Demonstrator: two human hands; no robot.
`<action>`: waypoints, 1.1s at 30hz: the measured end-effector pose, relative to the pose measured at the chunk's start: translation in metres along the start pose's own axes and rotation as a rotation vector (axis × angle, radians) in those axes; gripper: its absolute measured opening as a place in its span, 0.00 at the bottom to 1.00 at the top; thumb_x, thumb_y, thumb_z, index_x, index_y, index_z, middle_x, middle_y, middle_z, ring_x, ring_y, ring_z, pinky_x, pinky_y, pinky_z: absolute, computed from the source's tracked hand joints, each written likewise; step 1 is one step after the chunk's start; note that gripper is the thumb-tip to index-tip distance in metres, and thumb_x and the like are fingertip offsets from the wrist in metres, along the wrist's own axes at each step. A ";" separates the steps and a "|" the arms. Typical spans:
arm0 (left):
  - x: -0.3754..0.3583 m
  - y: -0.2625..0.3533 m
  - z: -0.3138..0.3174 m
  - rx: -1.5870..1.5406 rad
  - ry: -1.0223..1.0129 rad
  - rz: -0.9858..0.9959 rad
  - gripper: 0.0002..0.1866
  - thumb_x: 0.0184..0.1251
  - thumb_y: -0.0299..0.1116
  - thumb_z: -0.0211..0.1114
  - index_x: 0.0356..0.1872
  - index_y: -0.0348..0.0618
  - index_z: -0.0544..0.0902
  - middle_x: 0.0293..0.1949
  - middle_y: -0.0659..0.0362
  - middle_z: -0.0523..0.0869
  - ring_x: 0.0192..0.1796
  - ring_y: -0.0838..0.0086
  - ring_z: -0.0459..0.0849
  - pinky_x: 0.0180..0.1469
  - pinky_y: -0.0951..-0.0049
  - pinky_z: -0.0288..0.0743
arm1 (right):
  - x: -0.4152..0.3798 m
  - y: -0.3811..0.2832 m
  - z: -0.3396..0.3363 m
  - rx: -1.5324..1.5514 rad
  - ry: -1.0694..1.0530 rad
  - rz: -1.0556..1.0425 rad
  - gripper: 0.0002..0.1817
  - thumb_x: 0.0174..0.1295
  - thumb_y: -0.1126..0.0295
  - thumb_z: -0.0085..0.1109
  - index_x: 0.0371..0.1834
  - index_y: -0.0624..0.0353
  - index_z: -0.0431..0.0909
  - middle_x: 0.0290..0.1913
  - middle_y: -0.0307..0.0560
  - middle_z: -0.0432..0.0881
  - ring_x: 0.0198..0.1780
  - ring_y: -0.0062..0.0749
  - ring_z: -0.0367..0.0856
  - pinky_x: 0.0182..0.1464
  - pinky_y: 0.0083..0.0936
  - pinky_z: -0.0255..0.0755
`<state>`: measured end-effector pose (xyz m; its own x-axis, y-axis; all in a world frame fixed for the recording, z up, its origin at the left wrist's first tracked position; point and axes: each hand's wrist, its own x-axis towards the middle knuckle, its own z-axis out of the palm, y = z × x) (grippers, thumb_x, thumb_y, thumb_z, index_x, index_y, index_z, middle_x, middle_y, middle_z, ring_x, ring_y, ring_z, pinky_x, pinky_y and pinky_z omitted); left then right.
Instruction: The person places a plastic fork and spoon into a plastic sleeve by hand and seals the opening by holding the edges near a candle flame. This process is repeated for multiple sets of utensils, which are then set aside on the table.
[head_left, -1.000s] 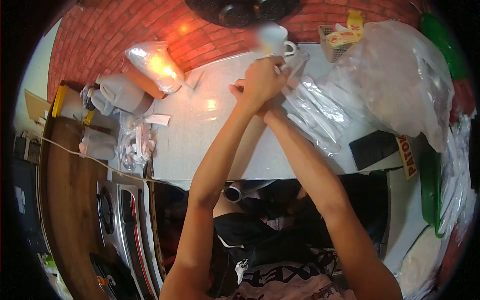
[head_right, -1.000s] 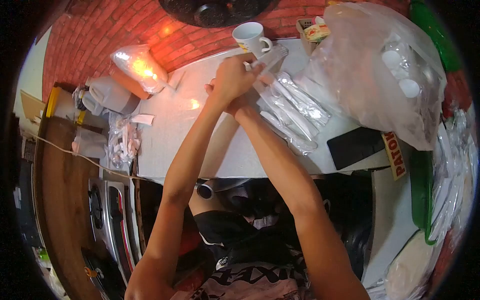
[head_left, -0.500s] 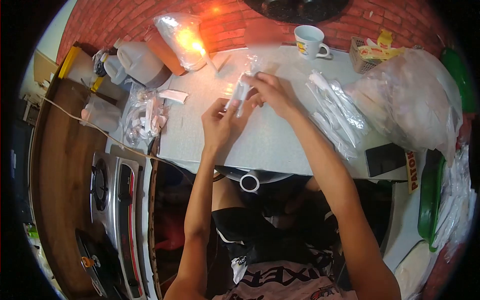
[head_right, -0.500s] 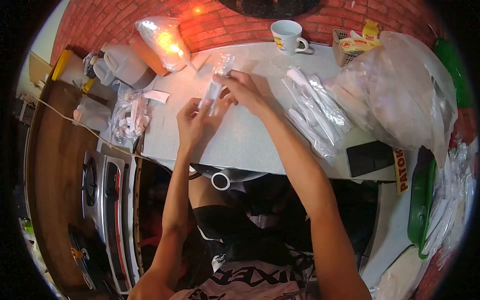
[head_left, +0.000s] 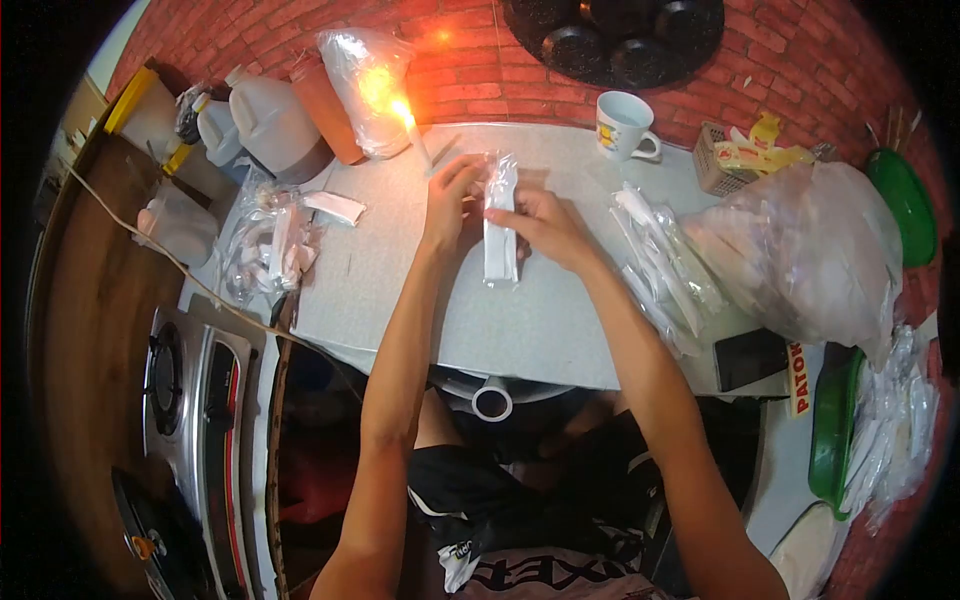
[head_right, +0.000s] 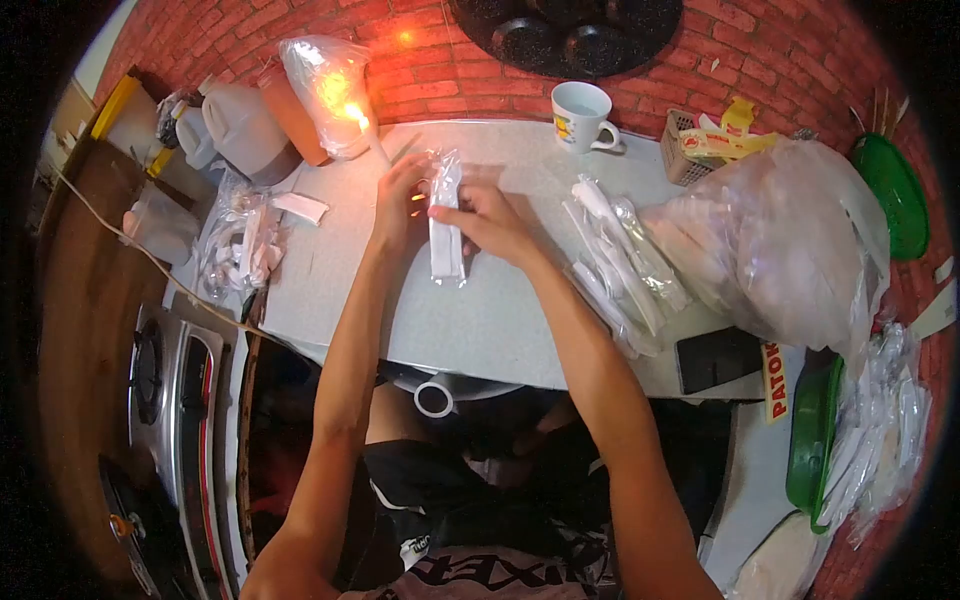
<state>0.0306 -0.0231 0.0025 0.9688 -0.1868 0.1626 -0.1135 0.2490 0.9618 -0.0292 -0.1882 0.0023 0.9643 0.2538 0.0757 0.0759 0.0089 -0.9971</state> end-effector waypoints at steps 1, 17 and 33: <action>0.005 -0.002 0.001 -0.009 0.002 0.000 0.14 0.72 0.38 0.63 0.50 0.41 0.87 0.35 0.63 0.87 0.26 0.83 0.77 0.28 0.82 0.70 | 0.001 0.001 0.000 -0.039 -0.032 0.000 0.17 0.69 0.60 0.67 0.49 0.63 0.84 0.33 0.38 0.86 0.25 0.18 0.82 0.23 0.18 0.74; 0.001 0.003 -0.015 0.015 0.103 0.092 0.12 0.74 0.39 0.68 0.43 0.38 0.85 0.23 0.62 0.81 0.16 0.80 0.74 0.16 0.78 0.64 | 0.000 -0.002 0.017 -0.516 0.393 -0.394 0.25 0.66 0.67 0.70 0.65 0.55 0.76 0.39 0.42 0.87 0.33 0.24 0.88 0.31 0.23 0.79; -0.010 -0.001 -0.004 0.207 -0.284 -0.045 0.28 0.62 0.19 0.66 0.65 0.44 0.74 0.49 0.57 0.81 0.45 0.74 0.84 0.47 0.73 0.80 | 0.010 0.016 -0.001 -0.551 0.484 -0.374 0.09 0.68 0.65 0.66 0.45 0.58 0.86 0.38 0.48 0.91 0.38 0.34 0.92 0.39 0.28 0.81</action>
<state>0.0218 -0.0173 -0.0011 0.8773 -0.4572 0.1459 -0.1424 0.0423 0.9889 -0.0181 -0.1860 -0.0127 0.8438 -0.1182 0.5236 0.4057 -0.4982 -0.7663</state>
